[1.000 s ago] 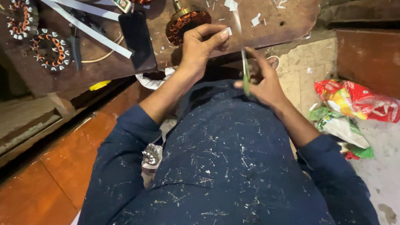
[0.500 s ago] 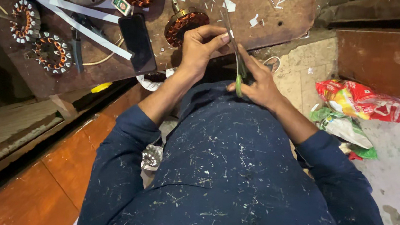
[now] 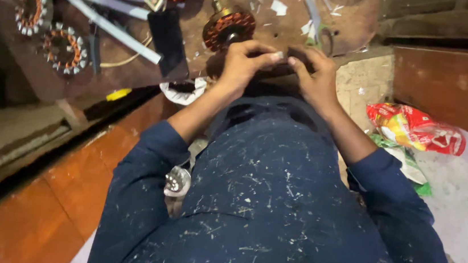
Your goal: The person assembles small circular electrical components on a wooden workbench. They use scissors to cut white strips and wrap them around the copper-wound parts, then use a screwdriver to adjust or secure elements within the assembly. The person handles multiple similar components one at a time, placing finished pieces on the table.
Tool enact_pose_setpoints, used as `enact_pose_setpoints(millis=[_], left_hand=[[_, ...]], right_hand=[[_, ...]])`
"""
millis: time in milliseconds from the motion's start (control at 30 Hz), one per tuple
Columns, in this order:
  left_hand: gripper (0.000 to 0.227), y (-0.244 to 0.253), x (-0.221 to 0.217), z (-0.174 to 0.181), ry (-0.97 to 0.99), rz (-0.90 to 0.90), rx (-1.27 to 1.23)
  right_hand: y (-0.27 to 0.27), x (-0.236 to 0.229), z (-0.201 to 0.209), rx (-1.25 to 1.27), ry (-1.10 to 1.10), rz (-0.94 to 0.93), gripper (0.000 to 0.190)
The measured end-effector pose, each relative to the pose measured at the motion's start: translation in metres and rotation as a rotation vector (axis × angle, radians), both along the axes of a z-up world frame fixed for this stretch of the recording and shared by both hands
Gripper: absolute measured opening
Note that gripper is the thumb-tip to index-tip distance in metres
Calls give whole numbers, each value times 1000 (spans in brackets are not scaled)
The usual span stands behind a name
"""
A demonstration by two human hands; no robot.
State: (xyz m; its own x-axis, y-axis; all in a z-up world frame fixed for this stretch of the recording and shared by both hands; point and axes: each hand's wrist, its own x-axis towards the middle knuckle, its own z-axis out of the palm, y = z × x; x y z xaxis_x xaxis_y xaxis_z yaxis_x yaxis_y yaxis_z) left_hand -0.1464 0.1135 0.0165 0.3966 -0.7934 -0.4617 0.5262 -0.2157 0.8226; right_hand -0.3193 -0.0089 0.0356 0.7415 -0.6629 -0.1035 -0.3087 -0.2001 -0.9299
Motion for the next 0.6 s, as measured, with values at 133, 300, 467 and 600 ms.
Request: enact_pose_setpoints(millis=[133, 300, 467, 600], left_hand=[[20, 10, -2, 1, 133, -15, -46], [19, 23, 0, 3, 200, 44, -167], [17, 34, -2, 6, -45, 65, -200], [16, 36, -5, 8, -167, 128, -202]], right_hand=[[12, 10, 3, 543, -68, -66, 17], [10, 21, 6, 678, -105, -94, 17], [12, 28, 11, 793, -111, -72, 18], [15, 31, 14, 672, -65, -61, 20]])
